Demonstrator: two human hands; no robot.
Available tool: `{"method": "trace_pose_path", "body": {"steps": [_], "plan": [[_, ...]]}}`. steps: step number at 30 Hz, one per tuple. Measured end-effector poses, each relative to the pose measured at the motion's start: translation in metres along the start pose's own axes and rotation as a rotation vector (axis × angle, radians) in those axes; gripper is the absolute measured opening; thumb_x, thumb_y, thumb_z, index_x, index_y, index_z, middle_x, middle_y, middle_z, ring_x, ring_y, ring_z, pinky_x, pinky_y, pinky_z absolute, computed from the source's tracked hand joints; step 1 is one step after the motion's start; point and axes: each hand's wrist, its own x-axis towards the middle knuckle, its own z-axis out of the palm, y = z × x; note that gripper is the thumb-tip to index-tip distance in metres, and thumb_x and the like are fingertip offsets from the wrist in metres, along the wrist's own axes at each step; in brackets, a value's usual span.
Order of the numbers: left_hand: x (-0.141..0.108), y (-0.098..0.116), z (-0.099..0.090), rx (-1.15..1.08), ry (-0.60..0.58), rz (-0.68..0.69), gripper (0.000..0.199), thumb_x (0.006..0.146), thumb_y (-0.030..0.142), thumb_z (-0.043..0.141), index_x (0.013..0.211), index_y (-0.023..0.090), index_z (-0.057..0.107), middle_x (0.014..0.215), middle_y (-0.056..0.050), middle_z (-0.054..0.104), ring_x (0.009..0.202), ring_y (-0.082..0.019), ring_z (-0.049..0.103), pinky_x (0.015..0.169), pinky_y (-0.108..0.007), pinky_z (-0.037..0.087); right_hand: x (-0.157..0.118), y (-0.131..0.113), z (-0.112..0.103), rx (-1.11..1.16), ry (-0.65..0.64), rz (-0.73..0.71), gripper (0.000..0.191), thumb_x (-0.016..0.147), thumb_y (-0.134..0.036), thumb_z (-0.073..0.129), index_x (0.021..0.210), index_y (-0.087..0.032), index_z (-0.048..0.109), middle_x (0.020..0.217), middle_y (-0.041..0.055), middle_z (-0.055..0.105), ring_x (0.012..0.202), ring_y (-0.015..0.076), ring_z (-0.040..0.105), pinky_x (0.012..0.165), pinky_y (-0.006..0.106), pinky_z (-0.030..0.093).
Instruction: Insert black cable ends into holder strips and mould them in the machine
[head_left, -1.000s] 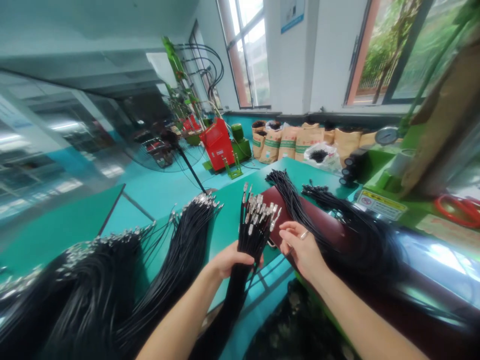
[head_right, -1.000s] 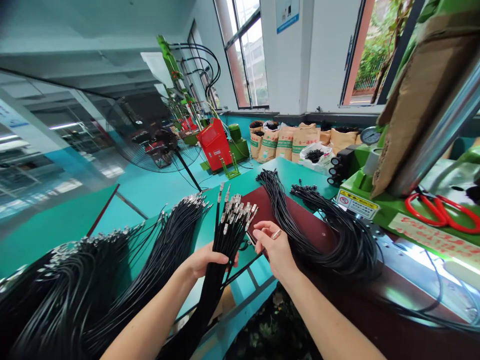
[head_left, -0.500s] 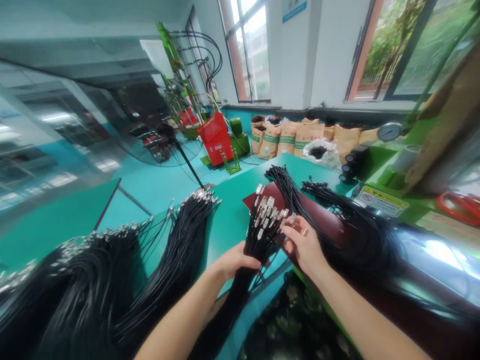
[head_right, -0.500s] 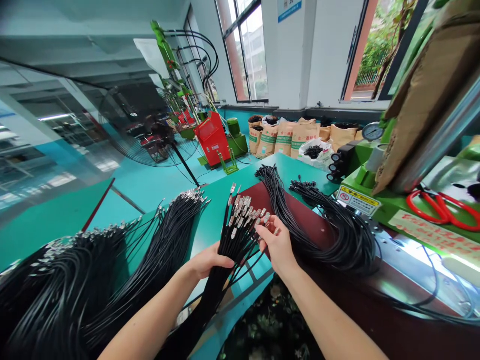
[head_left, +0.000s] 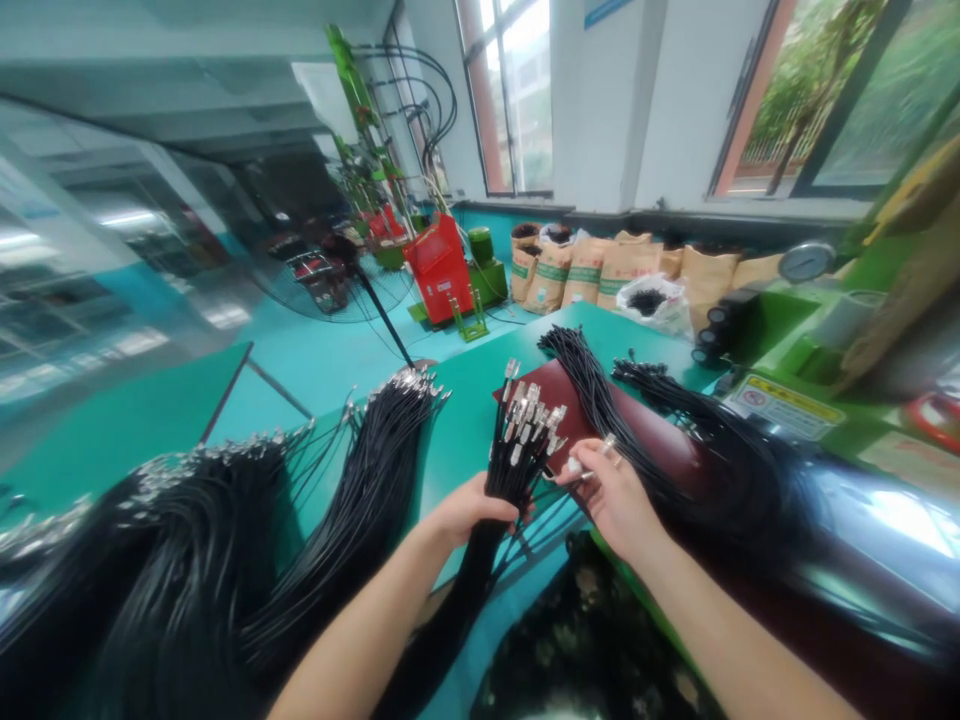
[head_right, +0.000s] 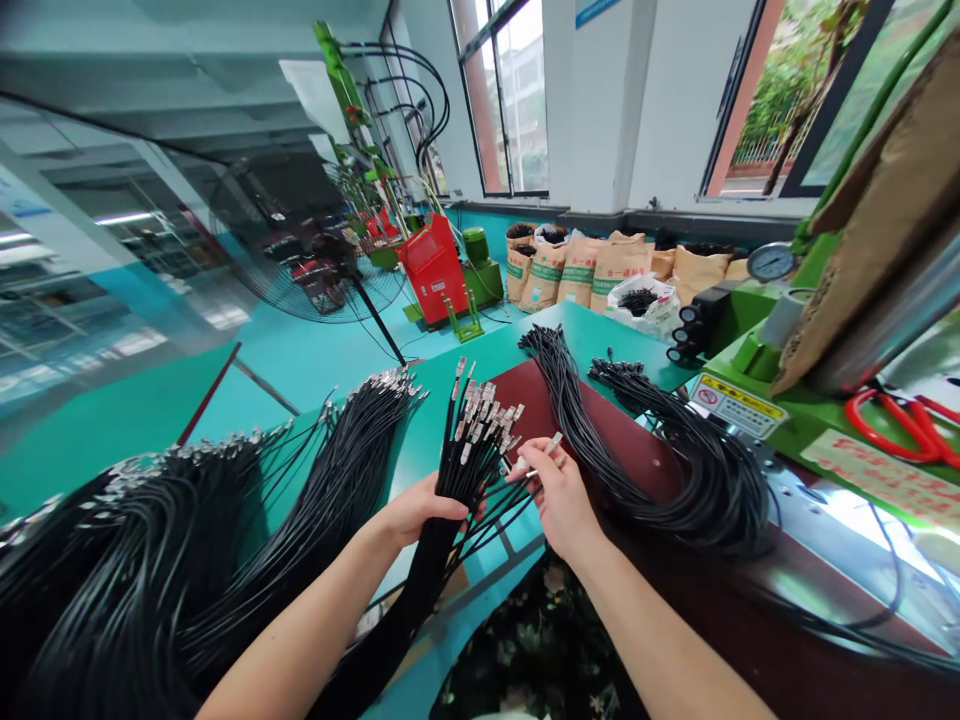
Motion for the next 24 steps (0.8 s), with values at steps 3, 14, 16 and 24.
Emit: {"method": "trace_pose_path", "body": {"steps": [3, 14, 16, 24], "plan": [[0.001, -0.001, -0.001, 0.0, -0.01, 0.015, 0.031, 0.052, 0.013, 0.071, 0.081, 0.009, 0.062, 0.075, -0.008, 0.064, 0.068, -0.019, 0.06, 0.053, -0.025, 0.045, 0.002, 0.001, -0.001, 0.089, 0.06, 0.007, 0.021, 0.067, -0.035, 0.068, 0.07, -0.017, 0.057, 0.054, -0.0037, 0.05, 0.049, 0.0097, 0.049, 0.049, 0.025, 0.042], [-0.003, -0.002, -0.002, 0.087, 0.011, 0.062, 0.025, 0.057, 0.013, 0.067, 0.081, 0.008, 0.065, 0.077, -0.009, 0.066, 0.06, -0.014, 0.058, 0.055, -0.025, 0.045, -0.003, 0.017, 0.002, 0.0, 0.007, -0.07, 0.022, 0.067, -0.02, 0.063, 0.074, -0.023, 0.042, 0.038, -0.0134, 0.035, 0.029, 0.0065, 0.034, 0.033, 0.021, 0.035], [-0.003, -0.003, 0.001, 0.122, -0.001, 0.067, 0.023, 0.058, 0.013, 0.066, 0.08, 0.007, 0.065, 0.078, -0.01, 0.067, 0.057, -0.013, 0.057, 0.056, -0.025, 0.045, -0.006, 0.018, 0.004, -0.024, 0.052, -0.198, 0.026, 0.069, -0.023, 0.065, 0.076, -0.024, 0.04, 0.039, -0.0147, 0.035, 0.027, 0.0055, 0.031, 0.029, 0.019, 0.032], [-0.006, -0.008, 0.013, 0.126, -0.015, 0.044, 0.023, 0.056, 0.011, 0.065, 0.079, 0.007, 0.065, 0.075, -0.01, 0.066, 0.068, -0.019, 0.061, 0.06, -0.028, 0.048, 0.003, 0.018, 0.002, -0.242, 0.045, -0.146, 0.037, 0.07, -0.036, 0.067, 0.096, -0.014, 0.055, 0.041, -0.0071, 0.051, 0.024, 0.0041, 0.03, 0.025, 0.018, 0.032]]}}
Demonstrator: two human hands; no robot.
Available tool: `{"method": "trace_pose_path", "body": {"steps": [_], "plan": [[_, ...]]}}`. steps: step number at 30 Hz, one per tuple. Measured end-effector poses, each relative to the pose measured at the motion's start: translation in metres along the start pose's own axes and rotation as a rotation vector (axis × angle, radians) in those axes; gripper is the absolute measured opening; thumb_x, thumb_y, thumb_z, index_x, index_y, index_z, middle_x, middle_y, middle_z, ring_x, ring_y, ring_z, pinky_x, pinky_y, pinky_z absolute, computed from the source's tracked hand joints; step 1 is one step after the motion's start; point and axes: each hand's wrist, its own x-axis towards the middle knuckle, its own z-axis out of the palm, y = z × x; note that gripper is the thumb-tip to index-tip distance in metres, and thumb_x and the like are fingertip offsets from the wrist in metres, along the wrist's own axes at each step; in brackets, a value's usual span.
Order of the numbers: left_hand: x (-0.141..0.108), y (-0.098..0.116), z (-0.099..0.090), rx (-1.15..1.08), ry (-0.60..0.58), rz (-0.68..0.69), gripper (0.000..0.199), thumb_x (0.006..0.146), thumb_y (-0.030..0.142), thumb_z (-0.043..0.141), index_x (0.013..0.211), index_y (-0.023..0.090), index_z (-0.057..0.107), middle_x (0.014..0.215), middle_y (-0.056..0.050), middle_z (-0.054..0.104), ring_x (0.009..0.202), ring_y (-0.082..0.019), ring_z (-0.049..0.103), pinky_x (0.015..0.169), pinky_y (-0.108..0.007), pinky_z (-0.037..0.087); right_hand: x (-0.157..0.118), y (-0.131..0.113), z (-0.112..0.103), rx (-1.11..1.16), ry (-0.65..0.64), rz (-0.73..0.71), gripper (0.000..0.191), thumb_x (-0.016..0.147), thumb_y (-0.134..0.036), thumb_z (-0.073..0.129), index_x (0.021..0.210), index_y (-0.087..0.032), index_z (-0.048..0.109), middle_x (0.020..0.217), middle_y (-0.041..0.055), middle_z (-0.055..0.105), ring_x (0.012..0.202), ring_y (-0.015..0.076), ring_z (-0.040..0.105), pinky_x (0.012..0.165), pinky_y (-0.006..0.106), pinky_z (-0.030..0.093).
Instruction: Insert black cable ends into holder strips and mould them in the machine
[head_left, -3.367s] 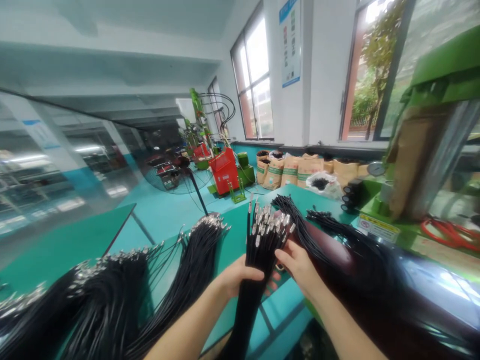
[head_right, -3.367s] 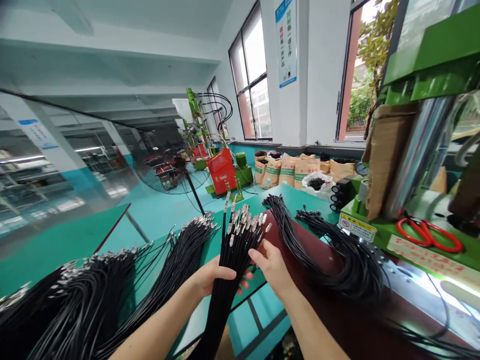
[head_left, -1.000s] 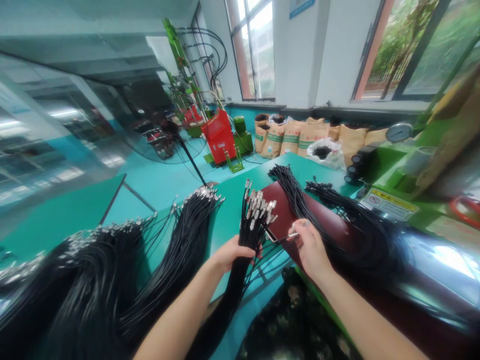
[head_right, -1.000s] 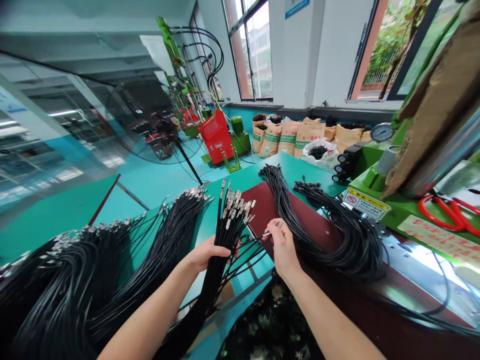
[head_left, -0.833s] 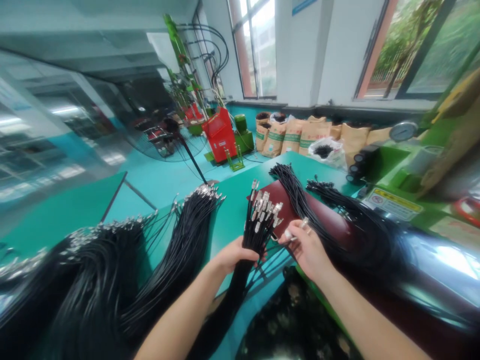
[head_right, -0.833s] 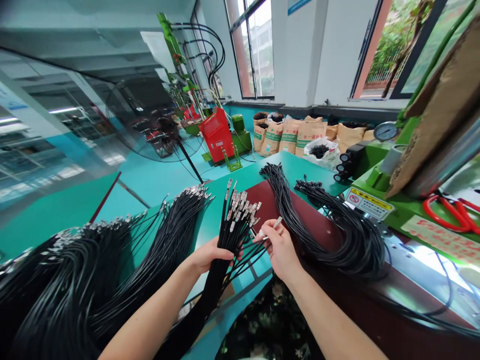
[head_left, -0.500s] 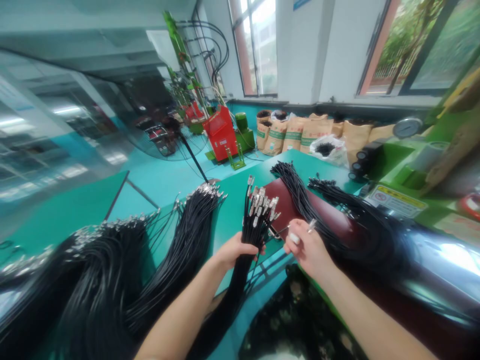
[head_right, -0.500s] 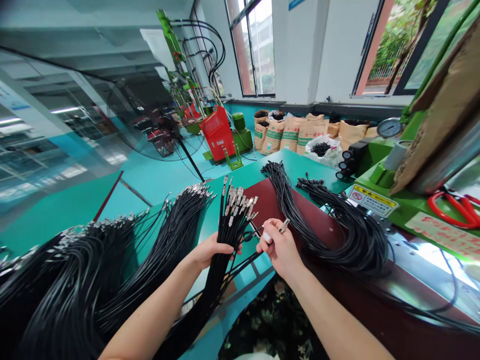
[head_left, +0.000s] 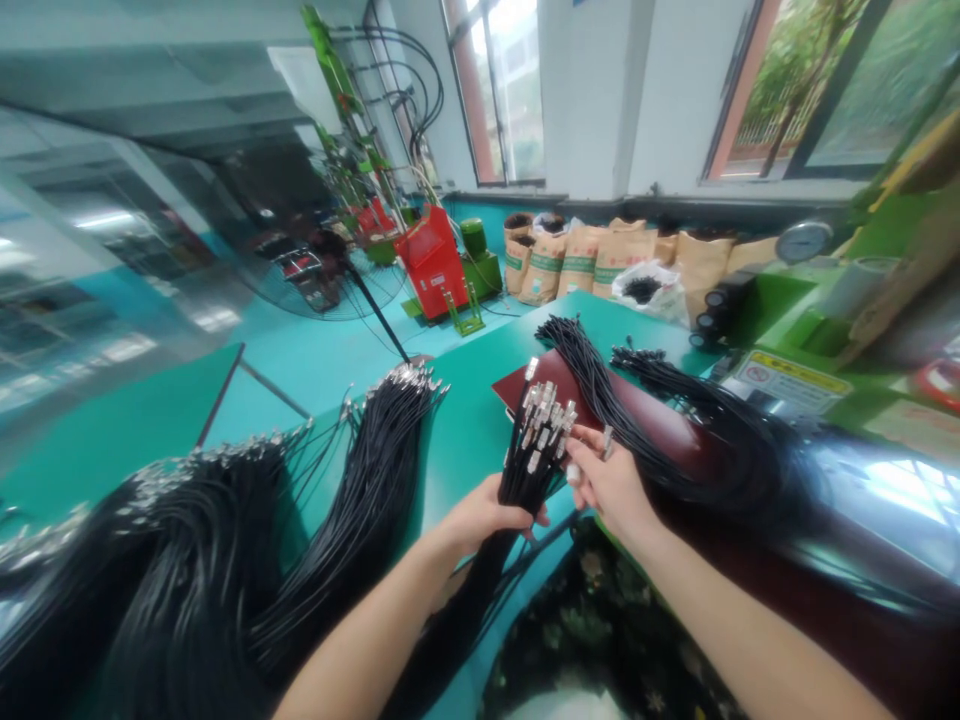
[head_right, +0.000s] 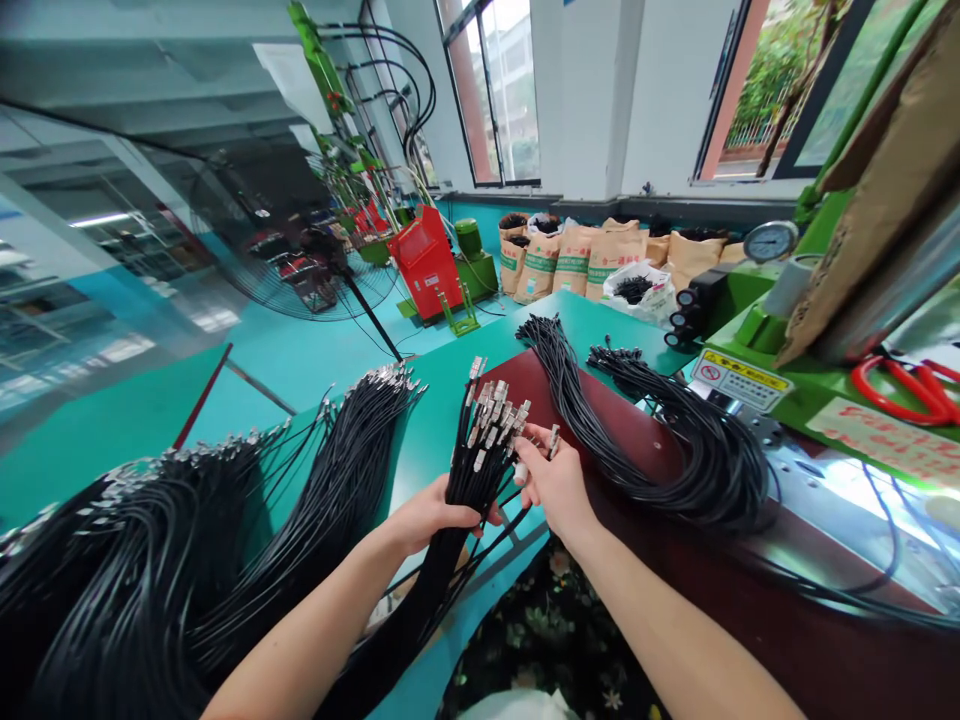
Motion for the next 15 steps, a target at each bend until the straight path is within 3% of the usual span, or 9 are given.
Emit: {"method": "trace_pose_path", "body": {"steps": [5, 9, 15], "plan": [[0.0, -0.004, 0.0, 0.014, -0.011, -0.003, 0.027, 0.057, 0.011, 0.065, 0.084, 0.008, 0.064, 0.084, -0.01, 0.066, 0.07, -0.019, 0.062, 0.056, -0.025, 0.046, 0.003, 0.002, -0.002, -0.006, 0.066, 0.008, 0.027, 0.066, -0.035, 0.07, 0.078, -0.015, 0.056, 0.041, -0.0082, 0.048, 0.024, 0.0037, 0.032, 0.026, 0.018, 0.034], [0.002, -0.006, -0.003, 0.045, -0.054, -0.007, 0.022, 0.058, 0.011, 0.064, 0.08, 0.007, 0.067, 0.08, -0.011, 0.067, 0.069, -0.017, 0.06, 0.058, -0.025, 0.045, 0.0, -0.003, 0.0, 0.051, 0.007, 0.046, 0.026, 0.062, -0.031, 0.073, 0.078, -0.015, 0.06, 0.054, -0.0068, 0.053, 0.026, 0.0005, 0.03, 0.028, 0.019, 0.035], [0.009, -0.011, -0.009, -0.027, -0.139, -0.067, 0.026, 0.057, 0.011, 0.067, 0.083, 0.008, 0.065, 0.077, -0.01, 0.066, 0.07, -0.018, 0.06, 0.058, -0.025, 0.045, -0.016, -0.011, 0.008, 0.158, -0.133, 0.032, 0.016, 0.063, -0.023, 0.071, 0.07, -0.017, 0.059, 0.043, -0.0098, 0.042, 0.028, 0.0005, 0.024, 0.029, 0.017, 0.021]]}}
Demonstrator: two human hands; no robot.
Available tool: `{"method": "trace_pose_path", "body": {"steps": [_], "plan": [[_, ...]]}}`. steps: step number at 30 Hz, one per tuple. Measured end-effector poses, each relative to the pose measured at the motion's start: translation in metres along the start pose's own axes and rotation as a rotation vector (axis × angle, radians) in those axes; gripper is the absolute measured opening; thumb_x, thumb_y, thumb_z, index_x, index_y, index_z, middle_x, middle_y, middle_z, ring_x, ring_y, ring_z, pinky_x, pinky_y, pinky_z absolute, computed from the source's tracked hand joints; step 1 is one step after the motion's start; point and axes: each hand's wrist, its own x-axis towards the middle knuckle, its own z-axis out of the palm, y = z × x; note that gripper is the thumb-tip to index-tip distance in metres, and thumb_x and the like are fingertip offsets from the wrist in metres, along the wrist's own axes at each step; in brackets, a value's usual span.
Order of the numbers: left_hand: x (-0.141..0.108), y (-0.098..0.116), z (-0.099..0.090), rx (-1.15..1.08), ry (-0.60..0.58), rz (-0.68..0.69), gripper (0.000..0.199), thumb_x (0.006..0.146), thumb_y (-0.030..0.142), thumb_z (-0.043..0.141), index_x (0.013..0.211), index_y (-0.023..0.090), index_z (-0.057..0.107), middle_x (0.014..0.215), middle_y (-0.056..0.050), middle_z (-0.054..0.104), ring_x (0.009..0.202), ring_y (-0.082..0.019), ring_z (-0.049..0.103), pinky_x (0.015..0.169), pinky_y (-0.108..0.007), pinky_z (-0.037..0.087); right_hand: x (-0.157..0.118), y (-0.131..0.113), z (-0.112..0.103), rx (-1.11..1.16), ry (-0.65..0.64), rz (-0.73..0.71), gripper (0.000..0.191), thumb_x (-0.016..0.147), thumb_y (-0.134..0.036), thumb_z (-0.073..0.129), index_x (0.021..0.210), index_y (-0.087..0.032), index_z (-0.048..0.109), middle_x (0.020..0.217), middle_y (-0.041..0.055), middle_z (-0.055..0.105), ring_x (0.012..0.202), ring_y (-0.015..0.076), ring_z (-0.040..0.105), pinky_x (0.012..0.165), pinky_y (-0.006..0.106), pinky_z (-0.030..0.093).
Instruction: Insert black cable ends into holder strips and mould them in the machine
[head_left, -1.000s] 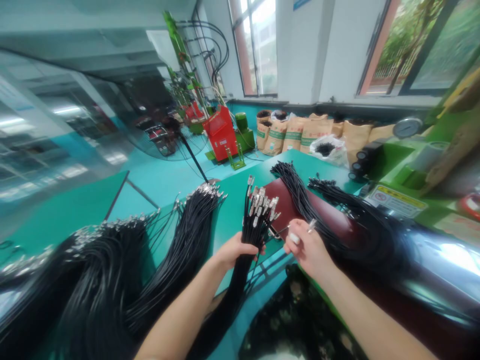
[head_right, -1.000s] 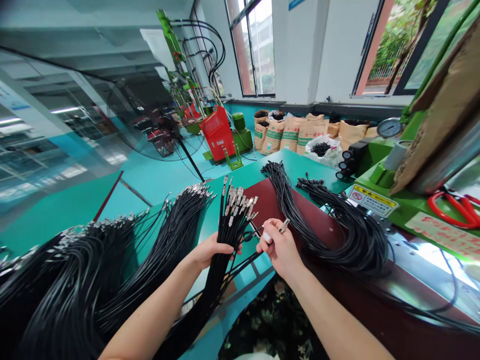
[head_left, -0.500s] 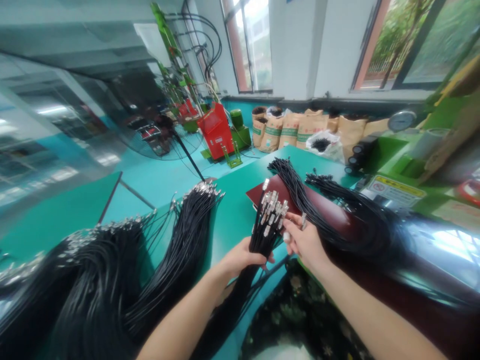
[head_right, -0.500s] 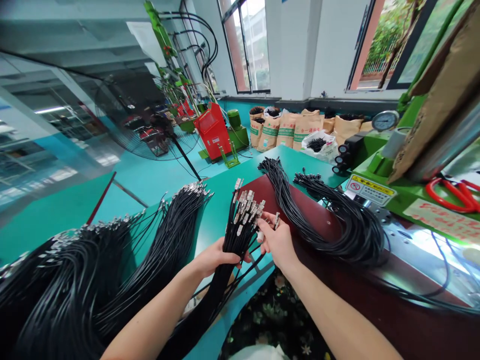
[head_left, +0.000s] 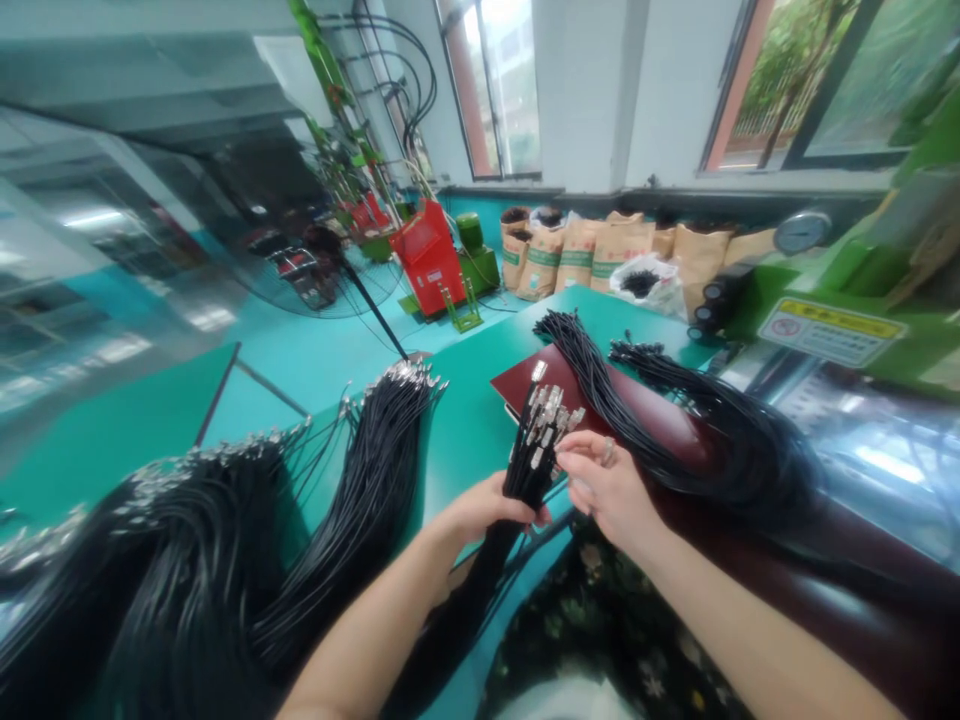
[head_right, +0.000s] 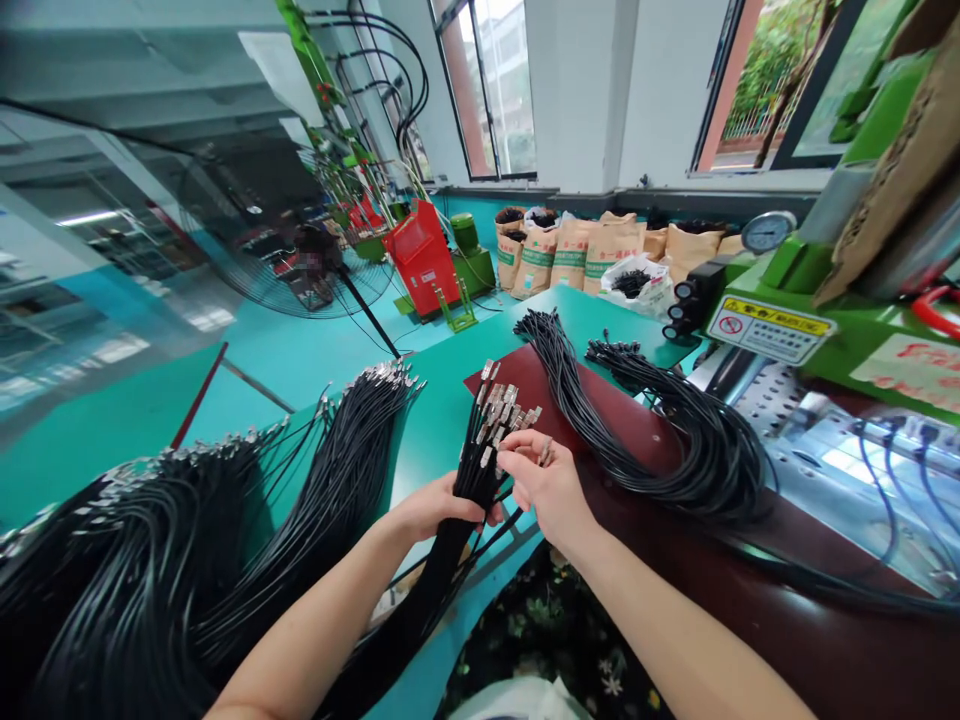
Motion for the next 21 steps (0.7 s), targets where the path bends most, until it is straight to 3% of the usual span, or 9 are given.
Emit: {"method": "trace_pose_path", "body": {"steps": [4, 6, 8, 10, 13, 16, 21], "plan": [[0.004, 0.002, -0.018, -0.153, -0.028, -0.045, 0.034, 0.055, 0.013, 0.071, 0.088, 0.009, 0.061, 0.077, -0.009, 0.065, 0.069, -0.017, 0.06, 0.058, -0.025, 0.046, -0.012, -0.004, 0.0, 0.016, -0.136, -0.029, 0.011, 0.069, -0.023, 0.067, 0.074, -0.018, 0.058, 0.04, -0.012, 0.031, 0.031, 0.0008, 0.019, 0.033, 0.017, 0.015], [0.001, 0.005, -0.03, -0.199, 0.034, -0.02, 0.037, 0.056, 0.015, 0.072, 0.09, 0.009, 0.059, 0.076, -0.008, 0.065, 0.067, -0.016, 0.06, 0.057, -0.025, 0.046, -0.013, -0.008, -0.004, -0.027, -0.156, -0.081, 0.007, 0.073, -0.021, 0.064, 0.074, -0.018, 0.058, 0.045, -0.0094, 0.039, 0.036, 0.0027, 0.033, 0.037, 0.017, 0.026], [-0.003, 0.01, -0.039, -0.212, 0.133, 0.028, 0.036, 0.057, 0.017, 0.072, 0.09, 0.01, 0.059, 0.075, -0.008, 0.065, 0.068, -0.017, 0.061, 0.056, -0.024, 0.046, -0.012, -0.011, -0.008, -0.037, -0.128, -0.121, 0.007, 0.075, -0.02, 0.061, 0.072, -0.018, 0.056, 0.062, -0.003, 0.056, 0.056, 0.0069, 0.051, 0.054, 0.019, 0.042], [-0.009, 0.014, -0.041, -0.202, 0.186, 0.067, 0.034, 0.058, 0.017, 0.072, 0.089, 0.011, 0.059, 0.078, -0.008, 0.065, 0.072, -0.019, 0.062, 0.057, -0.025, 0.046, -0.007, -0.011, -0.01, 0.036, -0.091, -0.085, 0.012, 0.077, -0.023, 0.058, 0.069, -0.018, 0.051, 0.075, 0.0001, 0.061, 0.069, 0.0103, 0.056, 0.068, 0.026, 0.047], [-0.013, 0.017, -0.029, -0.153, 0.142, 0.101, 0.031, 0.06, 0.016, 0.07, 0.088, 0.008, 0.061, 0.083, -0.011, 0.066, 0.075, -0.021, 0.062, 0.059, -0.027, 0.048, 0.001, -0.003, -0.008, 0.145, -0.05, 0.047, 0.014, 0.076, -0.025, 0.061, 0.077, -0.02, 0.049, 0.056, -0.0076, 0.049, 0.044, 0.0066, 0.042, 0.05, 0.025, 0.045], [-0.013, 0.016, -0.008, -0.09, 0.105, 0.116, 0.026, 0.061, 0.015, 0.068, 0.085, 0.006, 0.063, 0.082, -0.012, 0.066, 0.072, -0.02, 0.061, 0.058, -0.027, 0.048, 0.005, 0.012, -0.002, 0.087, -0.054, 0.079, 0.027, 0.068, -0.023, 0.07, 0.086, -0.019, 0.05, 0.047, -0.0132, 0.034, 0.035, 0.0035, 0.025, 0.037, 0.021, 0.036], [-0.018, 0.019, 0.012, -0.049, 0.142, 0.134, 0.025, 0.06, 0.014, 0.067, 0.084, 0.007, 0.065, 0.08, -0.011, 0.066, 0.069, -0.018, 0.06, 0.056, -0.026, 0.046, 0.007, 0.027, 0.001, -0.015, 0.074, -0.018, 0.033, 0.062, -0.027, 0.075, 0.074, -0.019, 0.045, 0.048, -0.0132, 0.033, 0.034, 0.0037, 0.028, 0.034, 0.022, 0.037]]}}
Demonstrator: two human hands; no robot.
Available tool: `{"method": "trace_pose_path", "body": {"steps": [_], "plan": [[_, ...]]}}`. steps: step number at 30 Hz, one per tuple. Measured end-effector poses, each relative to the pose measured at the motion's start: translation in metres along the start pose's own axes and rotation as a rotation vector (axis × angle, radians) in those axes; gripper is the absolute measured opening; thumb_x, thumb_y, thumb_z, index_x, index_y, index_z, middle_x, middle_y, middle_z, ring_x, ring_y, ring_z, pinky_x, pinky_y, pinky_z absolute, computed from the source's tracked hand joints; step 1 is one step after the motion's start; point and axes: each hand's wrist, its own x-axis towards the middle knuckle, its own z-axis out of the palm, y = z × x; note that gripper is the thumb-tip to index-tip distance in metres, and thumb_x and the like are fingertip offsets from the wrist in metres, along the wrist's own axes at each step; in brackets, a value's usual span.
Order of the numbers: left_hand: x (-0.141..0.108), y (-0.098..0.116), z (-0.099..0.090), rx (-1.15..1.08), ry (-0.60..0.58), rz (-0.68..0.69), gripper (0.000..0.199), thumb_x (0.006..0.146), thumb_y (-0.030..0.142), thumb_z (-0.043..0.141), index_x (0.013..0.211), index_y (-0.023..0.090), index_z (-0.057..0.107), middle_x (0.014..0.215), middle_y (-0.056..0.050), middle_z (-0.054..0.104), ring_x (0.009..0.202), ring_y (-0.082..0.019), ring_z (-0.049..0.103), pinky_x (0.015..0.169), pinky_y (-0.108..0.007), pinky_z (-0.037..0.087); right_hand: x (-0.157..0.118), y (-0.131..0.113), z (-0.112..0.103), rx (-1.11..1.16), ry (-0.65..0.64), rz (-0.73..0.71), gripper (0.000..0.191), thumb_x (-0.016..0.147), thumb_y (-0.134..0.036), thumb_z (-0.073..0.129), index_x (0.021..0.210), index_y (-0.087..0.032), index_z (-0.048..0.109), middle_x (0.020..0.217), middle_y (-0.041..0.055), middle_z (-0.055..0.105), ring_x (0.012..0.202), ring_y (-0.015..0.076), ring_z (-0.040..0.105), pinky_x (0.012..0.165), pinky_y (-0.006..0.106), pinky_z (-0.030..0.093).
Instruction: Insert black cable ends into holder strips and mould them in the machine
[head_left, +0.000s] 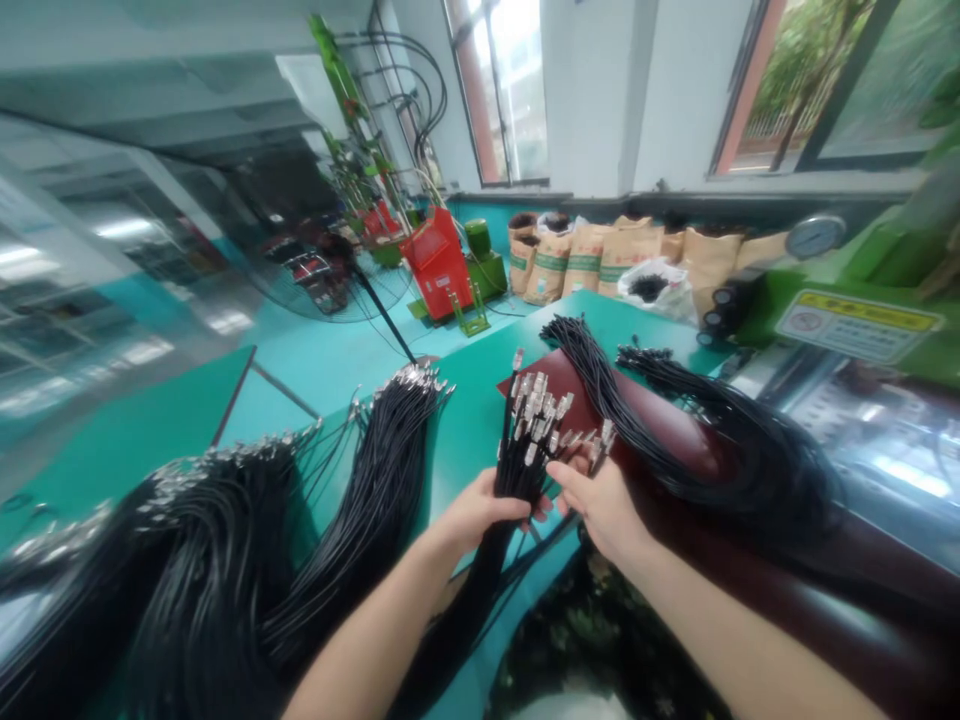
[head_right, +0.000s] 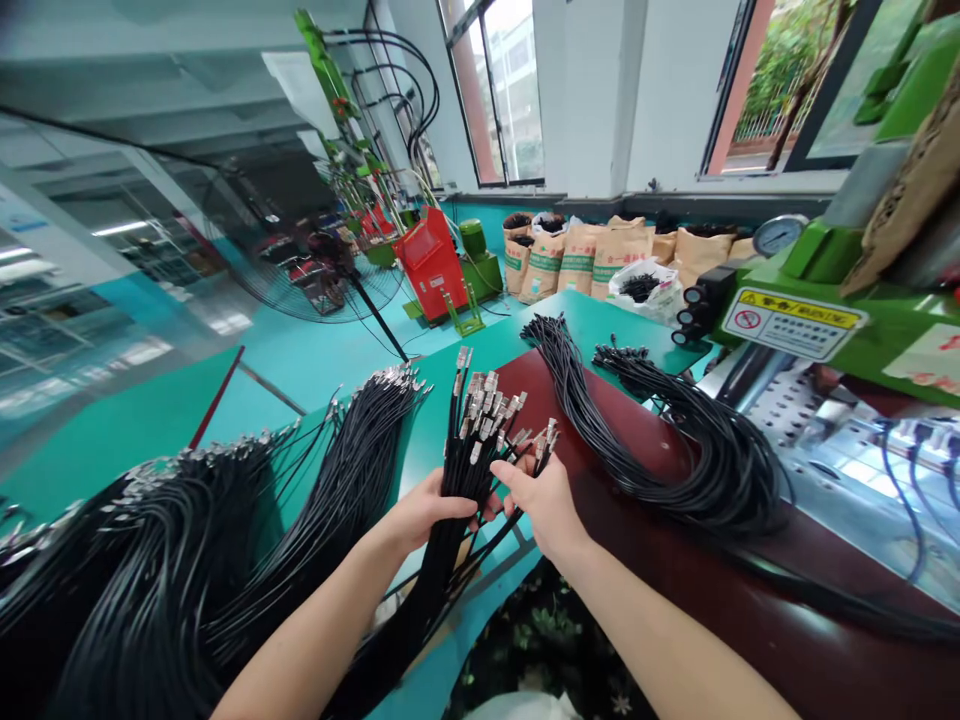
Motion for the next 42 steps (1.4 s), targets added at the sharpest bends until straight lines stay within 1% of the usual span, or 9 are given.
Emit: {"method": "trace_pose_path", "body": {"steps": [4, 8, 12, 16, 24, 29, 33, 39, 42], "plan": [[-0.006, 0.005, 0.006, 0.024, 0.025, 0.025, 0.029, 0.062, 0.014, 0.067, 0.09, 0.008, 0.064, 0.08, -0.01, 0.066, 0.07, -0.018, 0.06, 0.057, -0.026, 0.046, -0.002, -0.006, 0.001, -0.065, -0.026, 0.063, 0.031, 0.063, -0.032, 0.073, 0.077, -0.018, 0.048, 0.052, -0.009, 0.047, 0.034, 0.005, 0.035, 0.033, 0.021, 0.031], [-0.005, 0.005, 0.012, 0.059, 0.057, 0.061, 0.023, 0.061, 0.014, 0.066, 0.084, 0.008, 0.065, 0.074, -0.008, 0.065, 0.068, -0.017, 0.059, 0.058, -0.026, 0.046, -0.007, -0.018, 0.006, -0.346, -0.083, 0.025, 0.021, 0.068, -0.03, 0.066, 0.065, -0.017, 0.049, 0.039, -0.0072, 0.045, 0.032, 0.008, 0.038, 0.036, 0.022, 0.029], [-0.004, 0.001, 0.011, 0.051, 0.142, 0.014, 0.031, 0.058, 0.015, 0.069, 0.089, 0.009, 0.066, 0.077, -0.007, 0.067, 0.068, -0.017, 0.06, 0.061, -0.027, 0.048, -0.006, -0.022, 0.002, -0.513, 0.009, -0.079, 0.018, 0.073, -0.031, 0.057, 0.062, -0.017, 0.053, 0.05, -0.0024, 0.055, 0.048, 0.0132, 0.051, 0.051, 0.025, 0.04], [-0.004, 0.005, 0.004, 0.122, 0.178, -0.016, 0.03, 0.057, 0.016, 0.072, 0.087, 0.011, 0.069, 0.087, -0.008, 0.069, 0.077, -0.019, 0.061, 0.07, -0.027, 0.047, -0.003, -0.02, -0.007, -0.482, 0.121, -0.124, 0.02, 0.074, -0.031, 0.056, 0.058, -0.018, 0.052, 0.052, -0.0025, 0.053, 0.053, 0.0137, 0.049, 0.053, 0.025, 0.039], [-0.004, 0.016, 0.011, 0.139, -0.092, -0.007, 0.027, 0.063, 0.018, 0.069, 0.089, 0.011, 0.067, 0.088, -0.009, 0.069, 0.082, -0.021, 0.062, 0.074, -0.028, 0.047, -0.008, -0.021, 0.0, -0.03, 0.195, -0.062, 0.028, 0.068, -0.041, 0.067, 0.065, -0.018, 0.051, 0.048, -0.0054, 0.044, 0.043, 0.0103, 0.041, 0.04, 0.023, 0.033], [-0.008, 0.012, 0.02, -0.177, -0.39, -0.16, 0.042, 0.061, 0.025, 0.069, 0.1, 0.012, 0.062, 0.097, -0.015, 0.066, 0.075, -0.025, 0.065, 0.065, -0.033, 0.049, -0.004, -0.023, -0.007, -0.104, 0.042, -0.006, 0.036, 0.067, -0.049, 0.067, 0.06, -0.017, 0.051, 0.045, -0.0042, 0.045, 0.04, 0.0096, 0.04, 0.038, 0.023, 0.031], [-0.008, 0.009, 0.018, -0.198, -0.353, -0.121, 0.038, 0.06, 0.025, 0.069, 0.093, 0.009, 0.062, 0.079, -0.014, 0.066, 0.064, -0.02, 0.062, 0.056, -0.027, 0.045, -0.001, -0.029, -0.012, -0.259, -0.02, -0.133, 0.04, 0.071, -0.054, 0.061, 0.058, -0.017, 0.052, 0.046, -0.0031, 0.047, 0.041, 0.0097, 0.041, 0.04, 0.023, 0.032], [-0.001, -0.004, 0.022, -0.244, -0.472, -0.234, 0.037, 0.055, 0.023, 0.068, 0.089, 0.008, 0.062, 0.059, -0.005, 0.059, 0.052, -0.015, 0.054, 0.053, -0.027, 0.042, -0.001, -0.034, -0.012, -0.417, -0.149, -0.243, 0.04, 0.072, -0.058, 0.056, 0.065, -0.019, 0.056, 0.054, -0.0008, 0.052, 0.054, 0.0148, 0.049, 0.05, 0.026, 0.041], [0.0, -0.007, 0.023, -0.21, -0.331, -0.17, 0.032, 0.055, 0.017, 0.068, 0.085, 0.01, 0.06, 0.06, -0.003, 0.058, 0.052, -0.013, 0.053, 0.055, -0.027, 0.041, 0.001, -0.033, -0.022, -0.498, -0.12, -0.205, 0.042, 0.074, -0.06, 0.051, 0.064, -0.019, 0.052, 0.051, -0.0027, 0.047, 0.051, 0.0128, 0.045, 0.048, 0.024, 0.037]]}}
